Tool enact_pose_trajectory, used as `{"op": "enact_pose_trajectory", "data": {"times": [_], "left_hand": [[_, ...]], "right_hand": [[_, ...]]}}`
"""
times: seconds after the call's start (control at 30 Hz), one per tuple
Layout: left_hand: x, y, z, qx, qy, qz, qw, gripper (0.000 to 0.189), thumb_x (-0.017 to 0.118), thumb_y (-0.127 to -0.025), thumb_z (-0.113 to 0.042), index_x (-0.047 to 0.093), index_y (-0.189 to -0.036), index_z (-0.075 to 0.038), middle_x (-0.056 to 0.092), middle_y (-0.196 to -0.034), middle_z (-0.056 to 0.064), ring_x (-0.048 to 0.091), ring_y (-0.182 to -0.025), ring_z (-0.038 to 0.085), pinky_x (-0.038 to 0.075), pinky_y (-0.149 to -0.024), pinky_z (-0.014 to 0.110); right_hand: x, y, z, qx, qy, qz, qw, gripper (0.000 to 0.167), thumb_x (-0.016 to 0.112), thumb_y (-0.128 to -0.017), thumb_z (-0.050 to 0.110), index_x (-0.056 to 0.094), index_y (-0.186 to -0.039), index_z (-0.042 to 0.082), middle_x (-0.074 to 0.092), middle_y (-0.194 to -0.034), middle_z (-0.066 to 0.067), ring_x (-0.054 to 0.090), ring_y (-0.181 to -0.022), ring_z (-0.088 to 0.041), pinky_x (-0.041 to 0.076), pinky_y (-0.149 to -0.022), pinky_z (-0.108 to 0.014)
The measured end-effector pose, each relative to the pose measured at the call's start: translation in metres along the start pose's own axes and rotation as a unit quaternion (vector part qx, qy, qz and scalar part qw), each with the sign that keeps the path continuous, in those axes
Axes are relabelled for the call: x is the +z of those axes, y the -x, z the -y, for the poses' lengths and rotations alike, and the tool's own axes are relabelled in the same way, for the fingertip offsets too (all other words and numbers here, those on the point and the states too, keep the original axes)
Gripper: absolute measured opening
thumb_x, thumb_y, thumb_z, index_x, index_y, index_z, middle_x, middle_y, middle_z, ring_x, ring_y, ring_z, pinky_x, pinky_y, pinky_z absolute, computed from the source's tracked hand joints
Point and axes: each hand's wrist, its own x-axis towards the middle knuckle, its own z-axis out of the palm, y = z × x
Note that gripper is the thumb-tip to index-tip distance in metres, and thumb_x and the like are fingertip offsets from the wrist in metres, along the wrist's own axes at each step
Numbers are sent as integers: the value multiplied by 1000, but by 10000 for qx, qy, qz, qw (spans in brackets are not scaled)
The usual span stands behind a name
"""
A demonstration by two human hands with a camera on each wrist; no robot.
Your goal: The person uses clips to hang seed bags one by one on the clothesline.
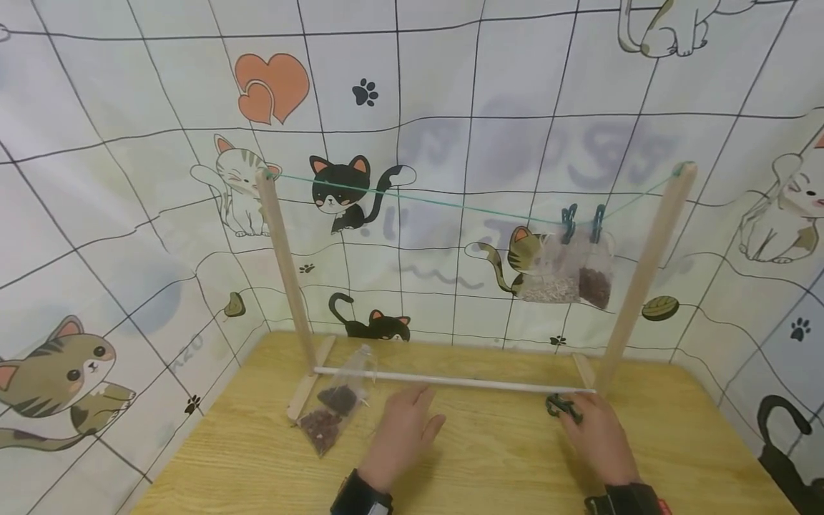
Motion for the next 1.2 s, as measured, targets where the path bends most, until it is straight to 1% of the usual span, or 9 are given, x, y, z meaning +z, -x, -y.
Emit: {"op": "enact_pose_trajectory", "data": {"times": [0.2,0.33,0.47,0.6,0.7,0.8,1.0,1.1,1.2], "left_hand": [[6,0,-24,151,-85,332,9993,43,77,-95,-26,67,-127,0,69,-124,12,66,-115,25,53,-96,46],[11,-1,-38,322,-103,417,9986,41,76,-96,-27,68,-127,-2,69,-124,9,65,-115,23,52,-97,44],[18,-3,-47,540,-131,411,9976,41,75,-96,-30,68,-126,-4,69,-123,9,65,-115,21,52,-96,42],[23,-4,-52,664,-116,385,9970,42,76,-94,-31,69,-125,-4,70,-124,9,65,-115,20,53,-95,41],[26,-5,-54,691,-105,402,9967,41,76,-95,-32,68,-125,-5,69,-124,9,65,-115,20,53,-96,41],[26,-6,-55,670,-96,458,9967,39,73,-97,-31,68,-126,-6,69,-125,8,64,-117,20,52,-96,41],[21,-9,-55,409,189,795,9958,41,68,-101,-31,66,-132,-4,67,-131,10,63,-121,22,51,-101,45],[13,-11,-55,184,557,933,9939,42,67,-102,-30,65,-133,-3,66,-132,12,62,-123,24,51,-103,46],[5,-13,-54,-82,1142,984,9885,40,66,-103,-28,65,-134,-2,66,-132,13,63,-122,26,52,-103,46]], "right_hand": [[-3,0,-10,263,311,853,9955,39,76,-83,1,68,-118,-13,61,-119,-40,60,-106,-60,48,-91,-70],[-1,0,-17,410,366,1240,9908,28,75,-82,2,70,-105,-12,66,-107,-36,64,-97,-55,52,-84,-65],[1,0,-21,513,315,1388,9885,25,74,-82,4,72,-101,-11,69,-98,-29,66,-92,-48,54,-81,-61],[1,1,-23,706,253,1516,9856,8,73,-79,5,68,-81,0,63,-81,-13,59,-76,-30,50,-67,-46],[1,1,-26,894,266,1708,9809,15,74,-79,4,61,-72,6,55,-77,-7,49,-71,-22,41,-61,-37],[0,1,-28,929,262,1812,9787,17,75,-79,5,61,-70,6,54,-75,-6,49,-69,-21,40,-60,-35],[-8,-1,-15,790,-139,1747,9814,18,77,-84,10,64,-72,11,58,-70,2,50,-67,-16,42,-60,-33],[-17,-4,6,479,-473,1394,9879,16,80,-87,12,68,-77,14,66,-79,3,59,-71,-14,48,-63,-31],[-21,-6,30,40,-1153,717,9907,14,83,-85,8,72,-82,16,71,-90,-1,64,-77,-8,52,-63,-28]]}}
